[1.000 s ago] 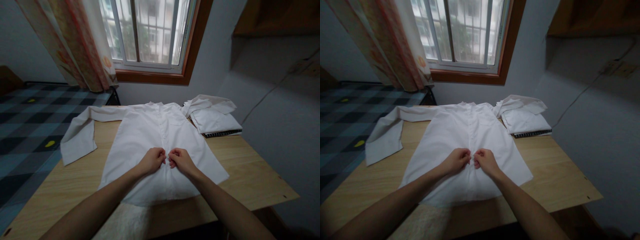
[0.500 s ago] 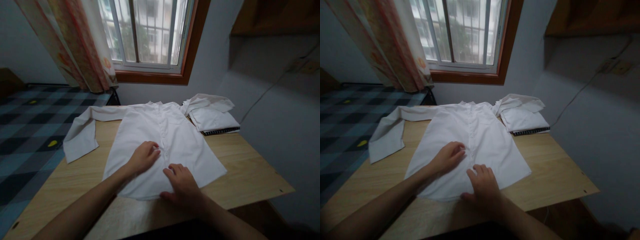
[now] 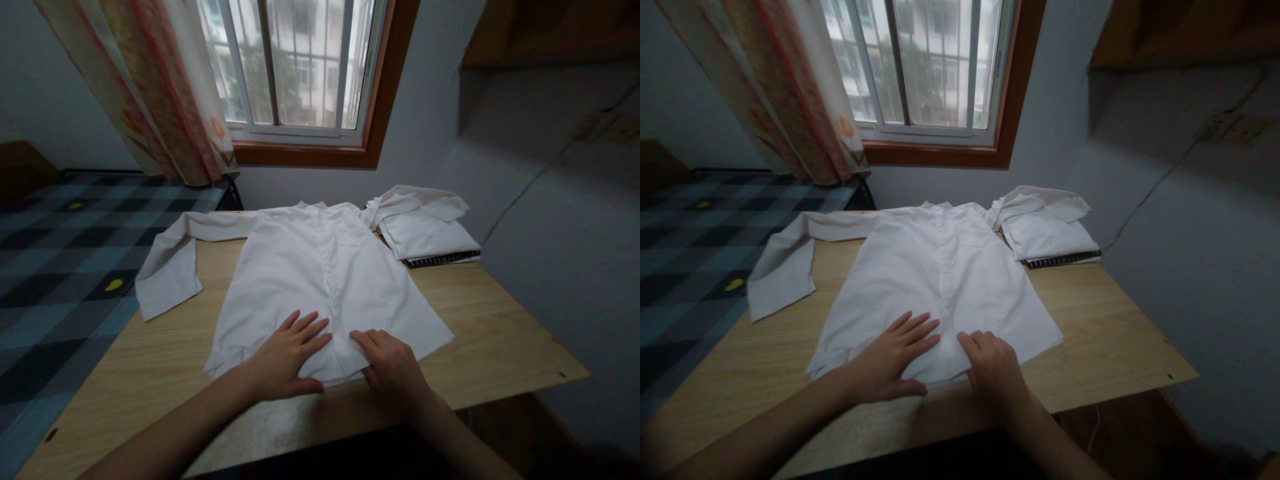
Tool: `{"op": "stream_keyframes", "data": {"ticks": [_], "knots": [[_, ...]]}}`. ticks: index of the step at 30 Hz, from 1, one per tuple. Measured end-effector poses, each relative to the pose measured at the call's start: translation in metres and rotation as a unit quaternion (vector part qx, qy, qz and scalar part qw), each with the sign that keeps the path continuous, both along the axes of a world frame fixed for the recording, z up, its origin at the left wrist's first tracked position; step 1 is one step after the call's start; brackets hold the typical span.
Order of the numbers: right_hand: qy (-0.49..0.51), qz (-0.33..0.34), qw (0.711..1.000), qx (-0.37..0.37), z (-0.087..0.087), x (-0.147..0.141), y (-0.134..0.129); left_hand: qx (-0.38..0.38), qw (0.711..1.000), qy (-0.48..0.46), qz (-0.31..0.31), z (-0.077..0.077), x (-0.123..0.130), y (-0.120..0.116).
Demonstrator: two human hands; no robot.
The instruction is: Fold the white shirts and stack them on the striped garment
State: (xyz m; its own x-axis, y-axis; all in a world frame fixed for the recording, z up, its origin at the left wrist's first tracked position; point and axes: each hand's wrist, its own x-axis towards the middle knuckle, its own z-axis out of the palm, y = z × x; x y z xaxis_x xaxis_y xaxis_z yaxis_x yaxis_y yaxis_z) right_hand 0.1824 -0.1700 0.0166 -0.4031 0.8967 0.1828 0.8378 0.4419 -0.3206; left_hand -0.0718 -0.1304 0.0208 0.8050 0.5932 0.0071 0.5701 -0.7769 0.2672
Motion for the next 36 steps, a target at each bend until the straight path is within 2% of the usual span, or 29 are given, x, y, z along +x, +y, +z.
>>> {"op": "stream_keyframes", "data": {"ticks": [2,4,7,9,11,14,17,19,21,23,24,26,28,31,34,36], "knots": [[0.114,-0.024,0.993,-0.028,0.003,0.005,0.007,0.017,1.000,-0.011,0.003,-0.001,0.001,-0.001],[0.259,-0.063,0.961,-0.072,0.003,0.010,0.014,0.044,0.999,-0.028,0.003,-0.003,0.002,-0.003],[0.441,-0.155,0.874,-0.134,-0.003,0.015,0.024,0.093,0.993,-0.069,-0.001,-0.003,0.007,-0.009],[0.524,-0.203,0.811,-0.160,-0.010,0.016,0.029,0.118,0.988,-0.100,-0.003,-0.003,0.012,-0.013],[0.577,-0.222,0.763,-0.187,-0.015,0.017,0.031,0.119,0.984,-0.130,0.002,0.000,0.016,-0.014],[0.613,-0.225,0.725,-0.217,-0.019,0.017,0.033,0.056,0.979,-0.197,0.019,0.008,0.019,-0.013],[0.627,-0.228,0.710,-0.225,-0.018,0.019,0.033,-0.070,0.959,-0.269,0.049,0.019,0.018,-0.010],[0.606,-0.215,0.736,-0.213,-0.015,0.020,0.029,-0.156,0.949,-0.269,0.043,0.026,0.017,-0.009],[0.537,-0.161,0.802,-0.204,-0.012,0.019,0.023,-0.204,0.952,-0.229,0.004,0.030,0.015,-0.009],[0.415,-0.065,0.886,-0.198,-0.009,0.016,0.013,-0.204,0.960,-0.191,-0.019,0.034,0.011,-0.006],[0.344,-0.013,0.921,-0.184,-0.008,0.013,0.008,-0.185,0.966,-0.182,-0.009,0.035,0.007,-0.004],[0.214,0.071,0.965,-0.136,-0.005,0.008,-0.002,-0.127,0.977,-0.164,0.042,0.035,-0.005,0.002],[0.139,0.135,0.975,-0.110,-0.001,0.006,-0.006,-0.065,0.988,-0.107,0.090,0.032,-0.021,0.009],[0.132,0.169,0.969,-0.120,0.008,0.020,0.003,-0.012,0.992,0.024,0.123,0.023,-0.045,0.010],[0.119,0.110,0.985,-0.066,0.013,0.050,0.034,0.007,0.986,0.093,0.139,0.011,-0.062,0.000],[0.055,0.061,0.996,-0.030,0.008,0.071,0.059,0.010,0.984,0.106,0.143,0.006,-0.068,-0.008]]}}
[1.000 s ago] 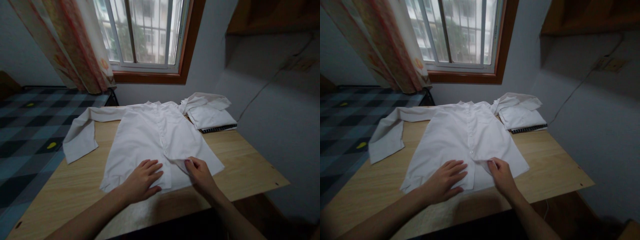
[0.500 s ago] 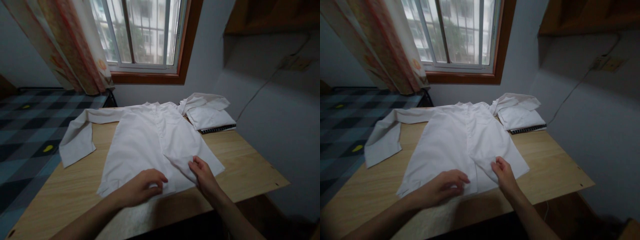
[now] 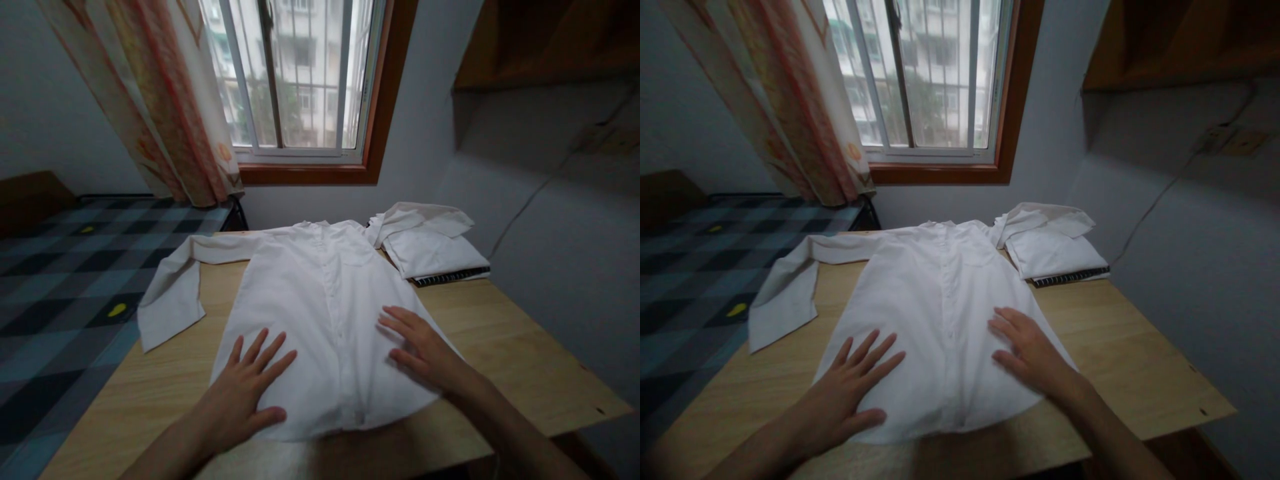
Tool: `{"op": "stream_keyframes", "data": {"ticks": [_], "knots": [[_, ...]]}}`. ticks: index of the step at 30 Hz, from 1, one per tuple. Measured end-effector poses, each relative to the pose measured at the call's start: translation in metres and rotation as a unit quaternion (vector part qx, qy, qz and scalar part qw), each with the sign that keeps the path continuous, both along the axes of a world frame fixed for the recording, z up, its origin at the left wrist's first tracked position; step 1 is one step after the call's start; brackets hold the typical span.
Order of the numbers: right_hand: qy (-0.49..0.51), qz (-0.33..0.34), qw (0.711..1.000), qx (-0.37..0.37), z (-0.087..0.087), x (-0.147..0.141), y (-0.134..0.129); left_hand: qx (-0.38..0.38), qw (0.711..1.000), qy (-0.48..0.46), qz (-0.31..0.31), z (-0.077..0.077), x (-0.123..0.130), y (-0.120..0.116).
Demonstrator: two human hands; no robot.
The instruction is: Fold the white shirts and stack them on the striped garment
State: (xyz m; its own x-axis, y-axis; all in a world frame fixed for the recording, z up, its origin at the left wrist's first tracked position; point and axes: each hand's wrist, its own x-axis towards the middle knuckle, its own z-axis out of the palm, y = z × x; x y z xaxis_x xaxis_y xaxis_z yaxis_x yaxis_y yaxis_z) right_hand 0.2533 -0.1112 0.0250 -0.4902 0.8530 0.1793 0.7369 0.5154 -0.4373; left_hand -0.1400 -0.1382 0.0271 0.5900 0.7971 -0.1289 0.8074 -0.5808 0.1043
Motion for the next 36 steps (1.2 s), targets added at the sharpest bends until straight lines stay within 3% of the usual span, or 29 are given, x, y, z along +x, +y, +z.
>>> {"op": "stream_keyframes", "data": {"ticks": [3,5,9,12,15,17,20,22,24,27,31,33,36], "knots": [[-0.110,-0.067,0.992,0.003,-0.018,0.022,0.022,0.000,1.000,-0.003,0.006,-0.002,-0.008,-0.011],[-0.154,-0.086,0.984,-0.007,-0.032,0.028,0.020,-0.010,1.000,-0.006,0.011,0.000,-0.014,-0.017],[-0.162,-0.043,0.986,-0.005,-0.047,0.026,-0.012,-0.064,0.998,-0.006,0.018,0.013,-0.029,-0.027],[-0.139,-0.009,0.990,0.000,-0.052,0.018,-0.041,-0.109,0.993,-0.024,0.033,0.032,-0.033,-0.027],[-0.120,0.028,0.992,0.040,-0.067,0.006,-0.059,-0.136,0.986,-0.055,0.073,0.056,-0.021,-0.014],[-0.115,0.052,0.986,0.113,-0.084,-0.003,-0.065,-0.135,0.984,-0.066,0.098,0.069,-0.004,0.001],[-0.102,0.092,0.966,0.219,-0.101,-0.012,-0.071,-0.092,0.989,-0.073,0.087,0.074,0.030,0.031],[-0.081,0.131,0.963,0.220,-0.094,-0.014,-0.072,-0.044,0.994,-0.087,0.055,0.064,0.052,0.051],[-0.052,0.143,0.976,0.153,-0.072,-0.012,-0.068,-0.006,0.995,-0.091,0.030,0.045,0.070,0.070],[-0.008,0.039,0.998,0.041,-0.023,-0.005,-0.042,0.012,0.997,-0.077,0.017,0.015,0.087,0.088],[-0.005,-0.092,0.989,0.119,0.026,0.003,0.039,0.015,0.998,-0.064,0.019,-0.007,0.092,0.095],[-0.049,-0.143,0.973,0.173,0.035,0.007,0.088,0.020,0.997,-0.066,0.024,-0.010,0.091,0.094],[-0.176,-0.191,0.948,0.184,0.034,0.010,0.153,0.022,0.997,-0.064,0.037,-0.008,0.090,0.091]]}}
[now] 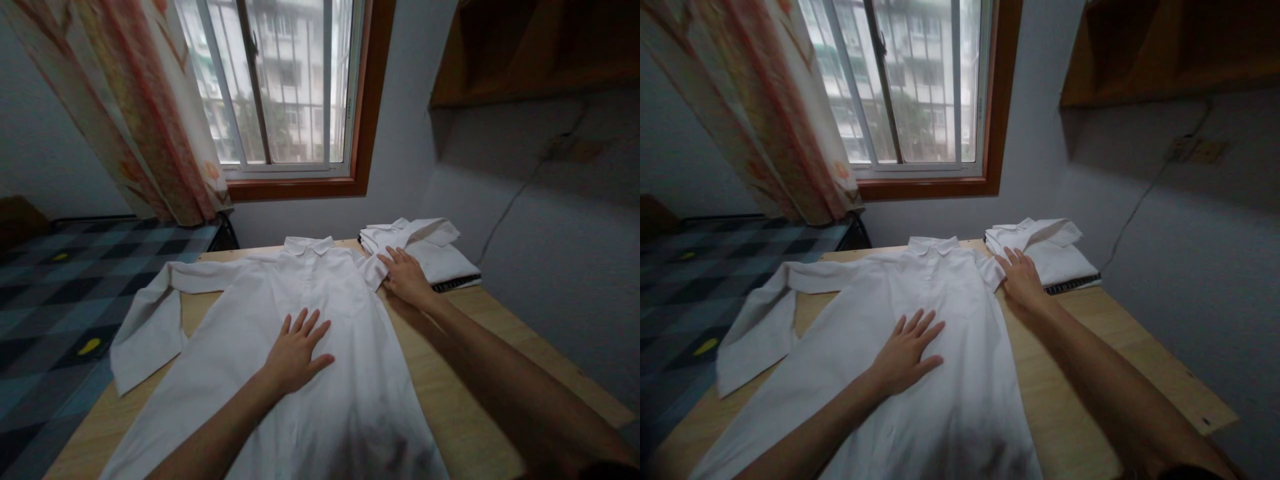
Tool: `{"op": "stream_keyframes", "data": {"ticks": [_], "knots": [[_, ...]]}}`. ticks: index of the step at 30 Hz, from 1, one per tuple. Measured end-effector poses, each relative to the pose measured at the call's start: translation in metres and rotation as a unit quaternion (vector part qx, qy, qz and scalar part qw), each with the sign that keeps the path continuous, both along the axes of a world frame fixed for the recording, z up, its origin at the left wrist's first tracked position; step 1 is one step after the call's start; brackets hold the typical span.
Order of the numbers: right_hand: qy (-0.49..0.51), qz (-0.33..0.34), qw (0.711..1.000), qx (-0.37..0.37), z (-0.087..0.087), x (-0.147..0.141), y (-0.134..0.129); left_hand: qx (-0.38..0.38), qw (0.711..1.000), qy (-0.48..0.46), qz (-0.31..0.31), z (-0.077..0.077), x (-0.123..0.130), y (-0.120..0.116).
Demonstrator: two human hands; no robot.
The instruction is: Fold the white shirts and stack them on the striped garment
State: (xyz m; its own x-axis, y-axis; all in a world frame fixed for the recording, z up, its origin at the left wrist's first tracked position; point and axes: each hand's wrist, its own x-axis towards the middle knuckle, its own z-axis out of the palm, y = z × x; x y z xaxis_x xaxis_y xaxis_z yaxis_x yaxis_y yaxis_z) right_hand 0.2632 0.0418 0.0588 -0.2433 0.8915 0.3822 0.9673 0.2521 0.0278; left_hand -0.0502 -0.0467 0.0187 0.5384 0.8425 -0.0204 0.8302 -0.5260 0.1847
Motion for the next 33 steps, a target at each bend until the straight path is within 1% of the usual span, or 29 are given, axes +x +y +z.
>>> {"op": "stream_keyframes", "data": {"ticks": [2,4,6,8,10,12,13,15,17,19,20,21,23,24,25,27,29,30,31,32,33], "knots": [[-0.076,-0.015,0.997,-0.029,-0.003,0.000,0.030,-0.003,1.000,0.005,0.005,0.001,0.000,-0.001],[-0.132,-0.013,0.989,-0.061,-0.003,0.000,0.049,-0.005,1.000,0.008,0.004,0.001,0.000,-0.001],[-0.156,-0.016,0.985,-0.073,0.002,-0.001,0.057,-0.003,1.000,0.008,0.005,0.000,0.000,-0.001],[-0.154,-0.027,0.986,-0.056,0.013,-0.003,0.056,0.002,1.000,0.009,0.012,0.000,0.001,0.001],[-0.136,-0.047,0.989,-0.031,0.023,-0.008,0.042,0.010,0.999,0.014,0.028,-0.002,0.000,0.003],[-0.111,-0.061,0.992,-0.031,0.028,-0.015,0.017,0.016,0.998,0.020,0.050,-0.003,-0.001,0.006],[-0.097,-0.063,0.992,-0.047,0.028,-0.018,0.001,0.018,0.998,0.022,0.060,-0.003,-0.002,0.007],[-0.074,-0.043,0.989,-0.117,0.022,-0.022,-0.032,0.022,0.997,0.023,0.076,-0.004,-0.005,0.010],[-0.051,0.018,0.977,-0.204,0.013,-0.022,-0.058,0.030,0.996,0.017,0.079,-0.004,-0.007,0.012],[0.019,0.075,0.960,-0.269,0.006,-0.017,-0.067,0.043,0.996,0.006,0.074,-0.002,-0.008,0.013],[0.076,0.088,0.953,-0.281,0.004,-0.014,-0.064,0.052,0.996,0.000,0.072,0.000,-0.008,0.013],[0.144,0.084,0.946,-0.278,0.002,-0.012,-0.056,0.063,0.996,-0.009,0.069,0.002,-0.008,0.013],[0.285,0.046,0.928,-0.236,-0.001,-0.010,-0.031,0.086,0.994,-0.030,0.064,0.007,-0.006,0.012],[0.349,0.022,0.913,-0.210,-0.003,-0.013,-0.016,0.095,0.993,-0.042,0.061,0.009,-0.006,0.011],[0.406,0.000,0.893,-0.194,-0.005,-0.017,-0.002,0.099,0.992,-0.054,0.060,0.011,-0.006,0.011],[0.497,-0.024,0.842,-0.210,-0.010,-0.031,0.024,0.099,0.990,-0.077,0.064,0.011,-0.007,0.009],[0.544,-0.019,0.799,-0.255,-0.015,-0.052,0.039,0.092,0.985,-0.122,0.076,0.008,-0.010,0.009],[0.553,-0.009,0.787,-0.272,-0.016,-0.064,0.041,0.083,0.980,-0.161,0.086,0.006,-0.011,0.009],[0.559,0.000,0.780,-0.281,-0.016,-0.075,0.040,0.064,0.970,-0.214,0.095,0.003,-0.013,0.009],[0.562,0.018,0.780,-0.276,-0.014,-0.086,0.035,0.035,0.953,-0.283,0.103,0.000,-0.013,0.010],[0.559,0.051,0.785,-0.260,-0.012,-0.097,0.026,-0.003,0.926,-0.361,0.109,-0.003,-0.013,0.011]]}}
